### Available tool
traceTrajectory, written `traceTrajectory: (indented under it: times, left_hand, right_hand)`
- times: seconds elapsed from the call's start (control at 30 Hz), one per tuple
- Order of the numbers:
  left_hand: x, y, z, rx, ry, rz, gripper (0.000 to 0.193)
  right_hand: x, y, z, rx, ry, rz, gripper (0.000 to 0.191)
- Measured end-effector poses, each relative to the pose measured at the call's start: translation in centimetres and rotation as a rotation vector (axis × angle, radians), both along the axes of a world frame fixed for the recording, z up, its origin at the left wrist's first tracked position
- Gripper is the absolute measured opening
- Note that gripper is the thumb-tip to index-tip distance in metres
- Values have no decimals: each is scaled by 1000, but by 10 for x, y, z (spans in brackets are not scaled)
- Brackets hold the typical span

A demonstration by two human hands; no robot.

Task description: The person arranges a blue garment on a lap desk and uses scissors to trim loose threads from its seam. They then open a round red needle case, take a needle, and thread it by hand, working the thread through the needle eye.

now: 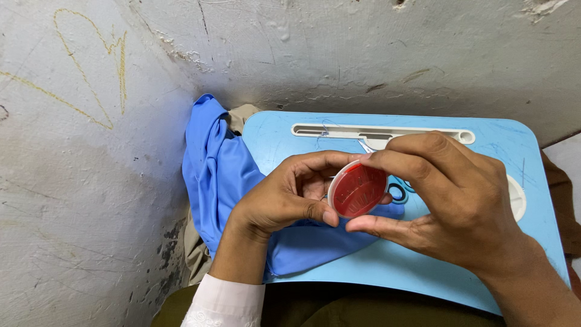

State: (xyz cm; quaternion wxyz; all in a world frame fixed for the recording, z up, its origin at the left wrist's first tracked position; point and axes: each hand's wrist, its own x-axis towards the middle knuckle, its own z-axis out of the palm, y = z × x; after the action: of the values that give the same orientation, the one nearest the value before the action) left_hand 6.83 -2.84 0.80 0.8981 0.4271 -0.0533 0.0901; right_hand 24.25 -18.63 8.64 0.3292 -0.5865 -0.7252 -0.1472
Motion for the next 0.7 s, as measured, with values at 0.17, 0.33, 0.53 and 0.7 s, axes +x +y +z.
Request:
traceTrajectory:
  times: [0.17, 0.33, 0.53, 0.7]
  left_hand:
    - [1, -2, 2, -22, -7, -13, 73]
    - [-2, -1, 4, -7, -1, -42, 70]
    - [-4, 1, 0, 21, 14, -25, 72]
    - [-6, 1, -2, -53, 1, -80, 71]
  right_hand:
    - [-2, -1, 3, 11, -10, 2, 69]
    - [0, -1, 7, -34, 27, 23, 70]
    - [5, -6, 9, -138, 248, 63, 58]
    - [6, -8, 8, -172, 304, 51, 49]
